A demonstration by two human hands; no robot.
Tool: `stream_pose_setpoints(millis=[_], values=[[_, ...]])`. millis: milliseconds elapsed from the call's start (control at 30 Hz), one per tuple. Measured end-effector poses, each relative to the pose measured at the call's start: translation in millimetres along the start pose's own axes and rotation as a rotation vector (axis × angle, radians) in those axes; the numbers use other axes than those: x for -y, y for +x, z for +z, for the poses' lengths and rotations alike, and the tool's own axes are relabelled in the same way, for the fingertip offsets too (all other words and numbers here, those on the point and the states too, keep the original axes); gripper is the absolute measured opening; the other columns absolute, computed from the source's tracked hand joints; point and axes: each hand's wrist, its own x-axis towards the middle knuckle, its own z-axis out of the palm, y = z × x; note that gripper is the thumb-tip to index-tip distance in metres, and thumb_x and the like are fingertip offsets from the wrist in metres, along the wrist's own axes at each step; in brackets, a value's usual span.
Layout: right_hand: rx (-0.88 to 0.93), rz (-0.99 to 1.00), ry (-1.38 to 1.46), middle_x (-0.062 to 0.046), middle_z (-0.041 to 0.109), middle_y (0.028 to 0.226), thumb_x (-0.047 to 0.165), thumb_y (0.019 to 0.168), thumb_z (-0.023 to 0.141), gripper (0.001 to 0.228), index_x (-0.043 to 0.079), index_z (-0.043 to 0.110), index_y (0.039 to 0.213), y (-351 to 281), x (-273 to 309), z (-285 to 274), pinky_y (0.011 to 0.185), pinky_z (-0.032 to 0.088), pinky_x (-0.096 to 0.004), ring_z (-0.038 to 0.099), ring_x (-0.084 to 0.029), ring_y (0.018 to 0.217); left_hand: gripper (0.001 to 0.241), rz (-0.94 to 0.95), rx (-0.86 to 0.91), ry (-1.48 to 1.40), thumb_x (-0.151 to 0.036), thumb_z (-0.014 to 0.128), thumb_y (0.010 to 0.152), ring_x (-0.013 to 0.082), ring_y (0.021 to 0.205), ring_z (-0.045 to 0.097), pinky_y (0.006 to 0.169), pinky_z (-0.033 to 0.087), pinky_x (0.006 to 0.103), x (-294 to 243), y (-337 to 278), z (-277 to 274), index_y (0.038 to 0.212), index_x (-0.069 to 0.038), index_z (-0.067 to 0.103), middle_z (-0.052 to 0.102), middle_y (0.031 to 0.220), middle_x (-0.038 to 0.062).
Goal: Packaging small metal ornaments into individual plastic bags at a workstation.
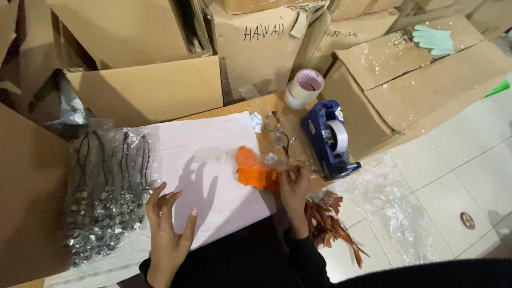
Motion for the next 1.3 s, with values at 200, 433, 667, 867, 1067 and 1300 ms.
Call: stream_pose_setpoints(millis=[200, 433, 667, 867, 1067, 1300], values=[[0.232, -0.002, -0.557, -0.019, 0.073, 0.093, 0.015, 0.104, 0.052, 0.02, 0.004, 0.05, 0.12, 20, 70, -27, 0.06, 0.045, -0.049, 0.068, -0.04, 0.076, 0.043, 0.044, 0.14, 0.048, -0.021, 0.062, 0.097, 0.0386, 0.135, 0.049, 0.114, 0.043, 0.0503, -3, 9, 6, 0.132, 0.003, 0.054, 0.039, 0.148, 0.024], [0.374, -0.064, -0.847, -0.028, 0.067, 0.092, 0.033, 0.105, 0.053, 0.03, 0.004, 0.06, 0.104, 57, -3, 3, 0.067, 0.045, -0.065, 0.065, -0.054, 0.079, 0.059, 0.138, 0.529, 0.291, -0.044, 0.056, 0.098, 0.0398, 0.145, 0.028, 0.114, 0.025, 0.0605, 6, 15, 63, 0.145, -0.009, 0.052, 0.027, 0.158, 0.024], [0.493, -0.16, -1.029, -0.022, 0.069, 0.083, 0.02, 0.094, 0.062, 0.022, 0.001, 0.072, 0.097, 75, -62, 0, 0.062, 0.06, -0.047, 0.073, -0.042, 0.076, 0.06, 0.102, 0.706, 0.358, -0.042, 0.059, 0.099, 0.0474, 0.15, 0.012, 0.116, 0.005, 0.0703, 3, 27, 108, 0.148, -0.01, 0.048, 0.018, 0.162, 0.025], [0.265, -0.101, -0.881, -0.029, 0.067, 0.078, 0.025, 0.098, 0.062, 0.03, -0.004, 0.072, 0.094, 76, 20, -28, 0.062, 0.058, -0.058, 0.07, -0.052, 0.076, 0.072, 0.042, 0.737, 0.379, -0.04, 0.061, 0.098, 0.0432, 0.151, 0.016, 0.118, -0.001, 0.0664, 4, 23, 123, 0.154, -0.006, 0.031, 0.02, 0.163, 0.025], [-0.03, -0.329, -0.448, -0.017, 0.056, 0.089, -0.007, 0.098, 0.051, 0.016, 0.005, 0.061, 0.1, 66, 67, -64, 0.082, 0.049, -0.046, 0.061, -0.041, 0.086, 0.071, 0.024, 0.729, 0.358, -0.037, 0.058, 0.1, 0.0435, 0.153, 0.011, 0.117, -0.009, 0.0658, -5, 28, 120, 0.153, 0.001, 0.029, 0.016, 0.165, 0.028], [-0.487, -0.633, 0.119, -0.022, 0.046, 0.097, 0.004, 0.106, 0.043, 0.018, -0.01, 0.049, 0.096, 50, 82, -84, 0.071, 0.066, -0.041, 0.067, -0.038, 0.081, 0.072, -0.008, 0.734, 0.37, -0.04, 0.055, 0.102, 0.0404, 0.152, 0.011, 0.117, -0.012, 0.0659, 2, 34, 128, 0.152, 0.006, 0.03, 0.016, 0.167, 0.024]])
